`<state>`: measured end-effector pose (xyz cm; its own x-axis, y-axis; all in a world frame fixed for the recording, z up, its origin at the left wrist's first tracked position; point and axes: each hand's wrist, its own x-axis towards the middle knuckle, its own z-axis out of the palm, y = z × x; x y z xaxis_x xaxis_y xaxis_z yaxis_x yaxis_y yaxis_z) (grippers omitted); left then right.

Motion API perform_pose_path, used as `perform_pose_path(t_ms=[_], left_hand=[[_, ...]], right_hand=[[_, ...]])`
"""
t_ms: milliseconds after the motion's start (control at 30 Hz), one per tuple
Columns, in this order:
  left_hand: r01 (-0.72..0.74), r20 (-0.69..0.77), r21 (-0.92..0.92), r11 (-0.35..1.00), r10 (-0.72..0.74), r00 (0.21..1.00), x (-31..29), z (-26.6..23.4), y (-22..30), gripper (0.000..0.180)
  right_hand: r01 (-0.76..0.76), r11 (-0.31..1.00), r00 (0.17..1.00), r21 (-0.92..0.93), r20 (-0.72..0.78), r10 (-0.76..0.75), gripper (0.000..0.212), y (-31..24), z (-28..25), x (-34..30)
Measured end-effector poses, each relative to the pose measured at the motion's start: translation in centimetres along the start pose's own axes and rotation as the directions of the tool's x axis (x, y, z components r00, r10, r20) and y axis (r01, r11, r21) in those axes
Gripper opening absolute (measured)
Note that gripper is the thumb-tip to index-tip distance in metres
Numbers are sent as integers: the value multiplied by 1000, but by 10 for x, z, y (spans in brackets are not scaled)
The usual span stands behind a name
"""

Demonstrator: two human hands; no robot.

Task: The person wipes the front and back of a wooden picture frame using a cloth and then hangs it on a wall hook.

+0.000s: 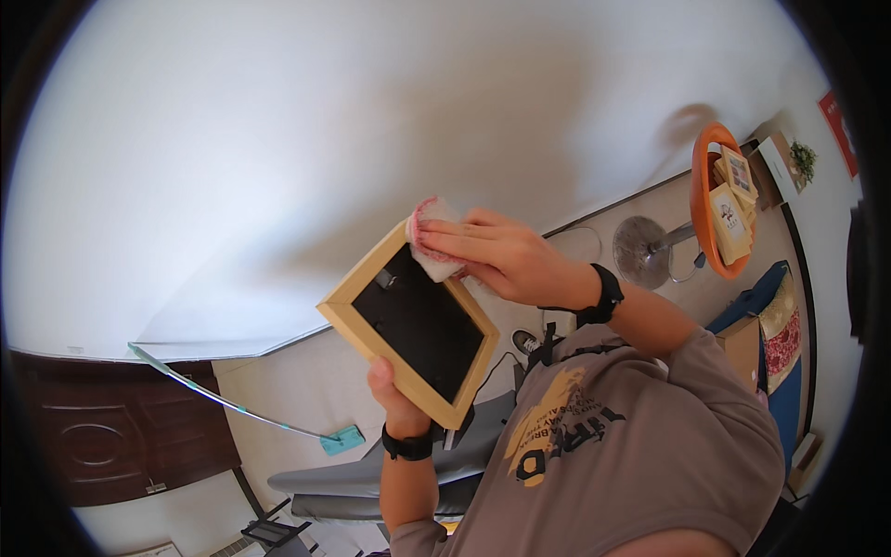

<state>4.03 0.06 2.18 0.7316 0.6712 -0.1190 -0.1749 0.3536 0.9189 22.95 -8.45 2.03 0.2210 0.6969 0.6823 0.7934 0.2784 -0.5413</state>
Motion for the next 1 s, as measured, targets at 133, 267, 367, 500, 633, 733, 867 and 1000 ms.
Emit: perform_pose_path(t_ms=[133,267,367,500,633,733,867,1000], left_hand=[[-59,6,-195,979,61,998,7,1,0,72],[-140,-91,-138,980,129,988,15,-2,-2,66],[-59,-89,-381,923,27,996,16,2,-3,68],[-43,71,-423,905,81,994,22,10,3,71],[-15,92,-358,934,51,994,20,6,-2,85],[-8,76,-342,940,36,996,10,-8,-14,82],[147,206,-216,965,-102,973,-9,-5,-11,87],[217,384,-38,976,-186,904,-17,-19,-28,94]], right_hand=[[-6,999,999,40,39,4,45,-3,6,-11],[-34,989,994,144,105,19,44,-6,1,-34],[-81,961,982,264,186,31,46,-6,-7,-51],[-209,889,909,408,416,23,51,-7,-24,-66],[-385,781,833,493,550,63,55,3,-53,-55],[-508,661,855,552,414,312,47,-21,-74,-20],[-113,910,994,398,44,104,52,-31,-63,14],[169,934,979,316,52,-195,48,-46,-48,40]])
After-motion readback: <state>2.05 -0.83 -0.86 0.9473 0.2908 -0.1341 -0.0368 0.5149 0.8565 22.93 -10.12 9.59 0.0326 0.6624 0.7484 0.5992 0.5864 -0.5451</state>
